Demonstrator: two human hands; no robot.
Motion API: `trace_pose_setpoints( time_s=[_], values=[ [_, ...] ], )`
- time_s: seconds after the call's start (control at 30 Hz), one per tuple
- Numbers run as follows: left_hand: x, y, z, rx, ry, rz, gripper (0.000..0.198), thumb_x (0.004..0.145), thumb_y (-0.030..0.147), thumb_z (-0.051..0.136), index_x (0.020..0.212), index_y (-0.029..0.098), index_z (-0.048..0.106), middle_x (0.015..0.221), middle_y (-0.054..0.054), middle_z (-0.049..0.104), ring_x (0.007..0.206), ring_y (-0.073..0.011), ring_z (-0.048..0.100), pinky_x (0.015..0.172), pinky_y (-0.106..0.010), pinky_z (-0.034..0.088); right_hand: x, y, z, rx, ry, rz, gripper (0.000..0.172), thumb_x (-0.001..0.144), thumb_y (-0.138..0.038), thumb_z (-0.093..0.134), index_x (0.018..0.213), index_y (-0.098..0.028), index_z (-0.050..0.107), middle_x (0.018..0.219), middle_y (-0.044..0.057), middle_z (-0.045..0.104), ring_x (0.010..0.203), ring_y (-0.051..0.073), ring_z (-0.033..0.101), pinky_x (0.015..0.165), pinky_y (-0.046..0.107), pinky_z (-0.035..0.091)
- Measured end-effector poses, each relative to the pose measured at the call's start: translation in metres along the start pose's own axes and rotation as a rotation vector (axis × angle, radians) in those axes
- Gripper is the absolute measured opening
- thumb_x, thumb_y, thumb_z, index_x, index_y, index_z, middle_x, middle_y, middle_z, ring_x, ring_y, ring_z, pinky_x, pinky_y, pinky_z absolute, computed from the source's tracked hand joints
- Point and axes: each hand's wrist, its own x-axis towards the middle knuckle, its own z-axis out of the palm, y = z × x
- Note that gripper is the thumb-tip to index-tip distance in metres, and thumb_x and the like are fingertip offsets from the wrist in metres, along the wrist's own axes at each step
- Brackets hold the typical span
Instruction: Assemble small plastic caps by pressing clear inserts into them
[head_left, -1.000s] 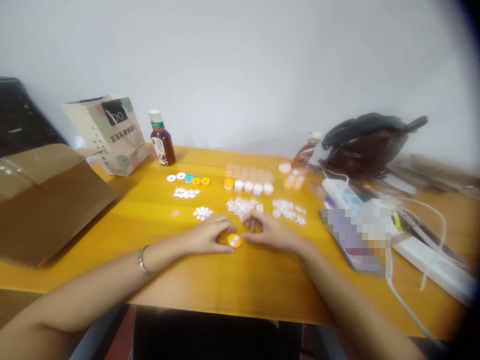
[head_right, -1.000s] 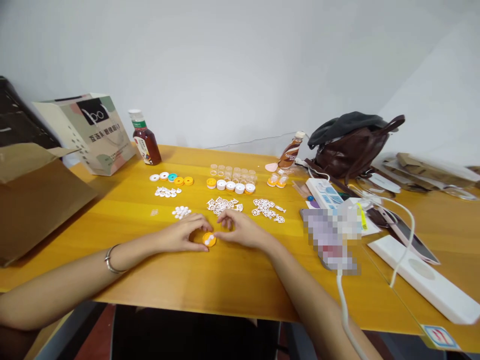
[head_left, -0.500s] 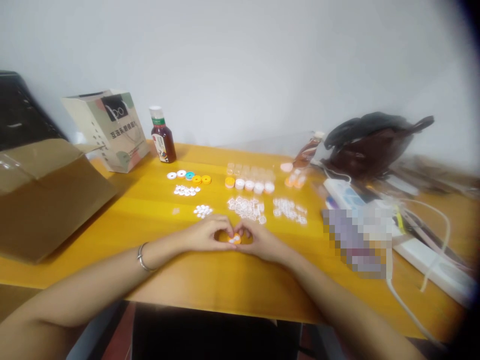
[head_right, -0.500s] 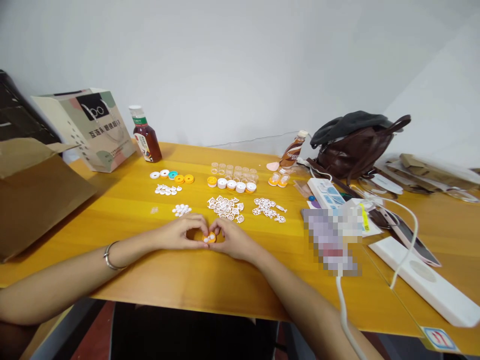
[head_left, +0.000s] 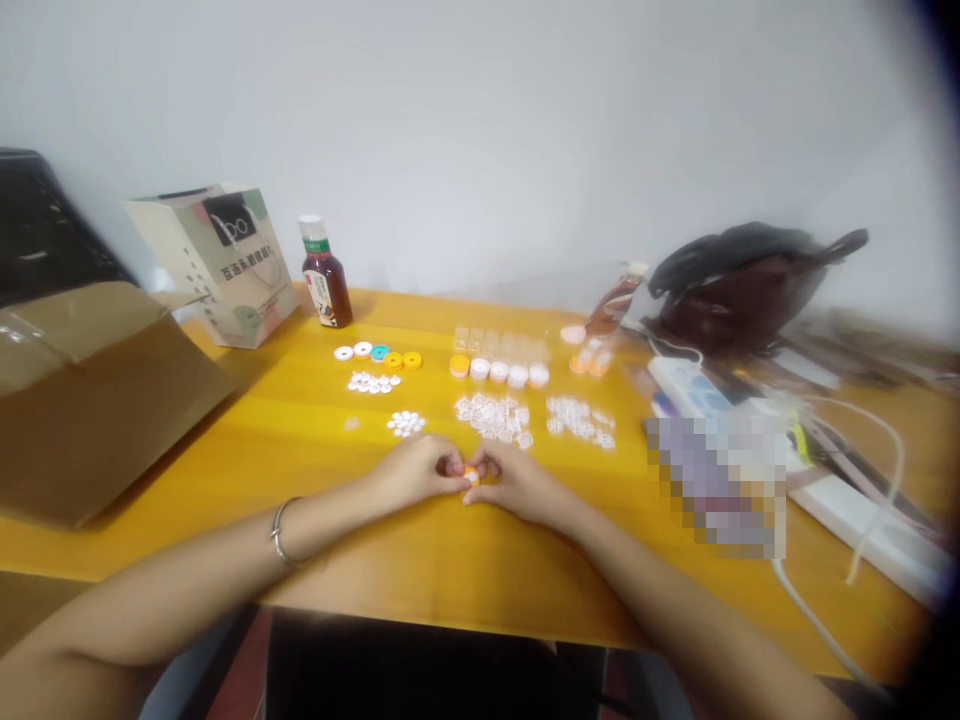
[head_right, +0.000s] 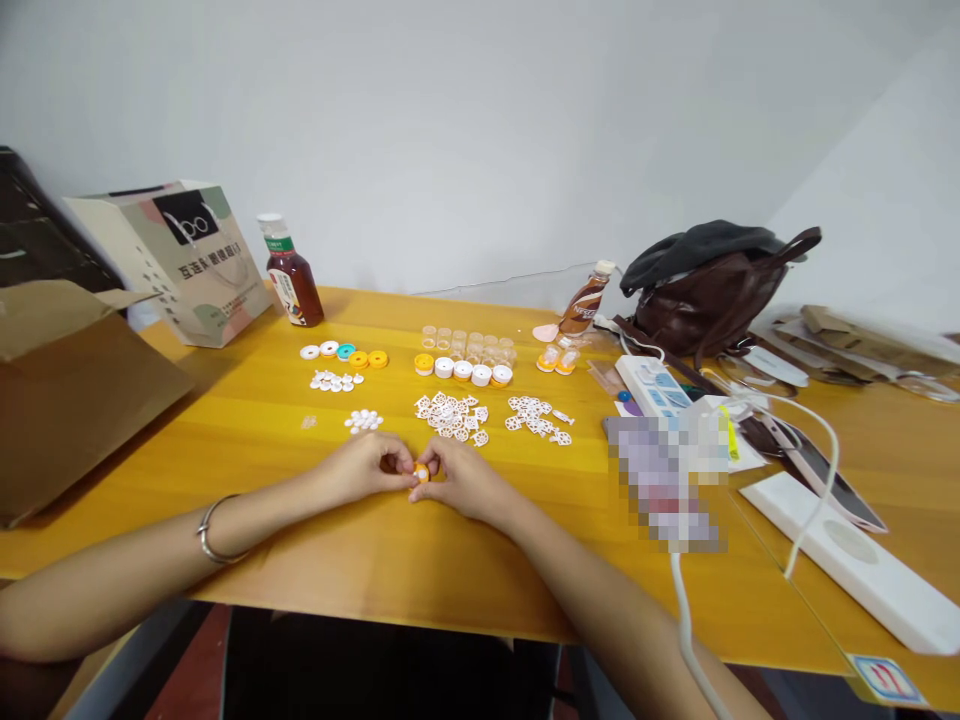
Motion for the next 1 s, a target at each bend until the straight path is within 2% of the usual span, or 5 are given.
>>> trace_pose_setpoints(
  time_s=[0.23, 0.5, 0.67, 0.8, 1.0],
  values=[
    [-0.003, 0.005, 0.001, 0.175, 0.052, 0.012, 0.018, 0.068, 0.035, 0.067, 0.070, 0.017, 0.066, 0.066, 0.000, 0.067, 0.057, -0.0121, 0.058, 0.051, -0.020, 0.035, -0.001, 0.000, 0.005, -0.023, 0.033, -0.006, 0.026, 0.062, -0.027, 0.075, 0.076, -0.018, 0.056, 0.072, -0.002, 0.056, 0.066, 0.013, 0.051, 0.060, 0.023, 0.037],
    [-0.010, 0.012, 0.004, 0.691, 0.156, 0.304, 0.019, 0.081, 0.024, 0.054, 0.068, 0.014, 0.063, 0.062, -0.003, 0.064, 0.053, -0.0134, 0.057, 0.055, -0.025, 0.038, 0.000, 0.003, 0.005, -0.017, 0.030, -0.023, 0.022, 0.065, -0.026, 0.072, 0.077, -0.018, 0.055, 0.070, -0.002, 0.056, 0.064, 0.012, 0.050, 0.058, 0.023, 0.038],
    [-0.010, 0.012, -0.001, 0.742, 0.120, 0.428, 0.019, 0.085, 0.020, 0.049, 0.073, 0.013, 0.061, 0.067, -0.004, 0.063, 0.058, -0.0141, 0.057, 0.057, -0.026, 0.039, 0.001, 0.005, 0.005, 0.019, 0.026, -0.015, 0.027, 0.064, -0.032, 0.073, 0.077, -0.018, 0.055, 0.067, -0.003, 0.054, 0.063, 0.012, 0.050, 0.058, 0.024, 0.039],
    [-0.005, 0.005, -0.030, 0.738, 0.109, 0.329, 0.018, 0.085, 0.019, 0.047, 0.076, 0.014, 0.061, 0.072, -0.005, 0.063, 0.063, -0.0142, 0.056, 0.061, -0.027, 0.039, 0.000, 0.004, 0.004, 0.003, 0.037, 0.017, 0.029, 0.062, -0.031, 0.075, 0.079, -0.018, 0.055, 0.070, -0.002, 0.055, 0.065, 0.013, 0.051, 0.059, 0.024, 0.039],
    [-0.007, -0.001, -0.072, 0.770, 0.126, -0.139, 0.014, 0.078, 0.020, 0.048, 0.072, 0.016, 0.060, 0.075, -0.006, 0.063, 0.067, -0.0181, 0.057, 0.055, -0.025, 0.034, -0.001, 0.001, 0.002, -0.009, 0.026, 0.046, 0.028, 0.063, -0.031, 0.074, 0.078, -0.018, 0.055, 0.073, -0.002, 0.056, 0.066, 0.013, 0.052, 0.060, 0.024, 0.038]
  ],
)
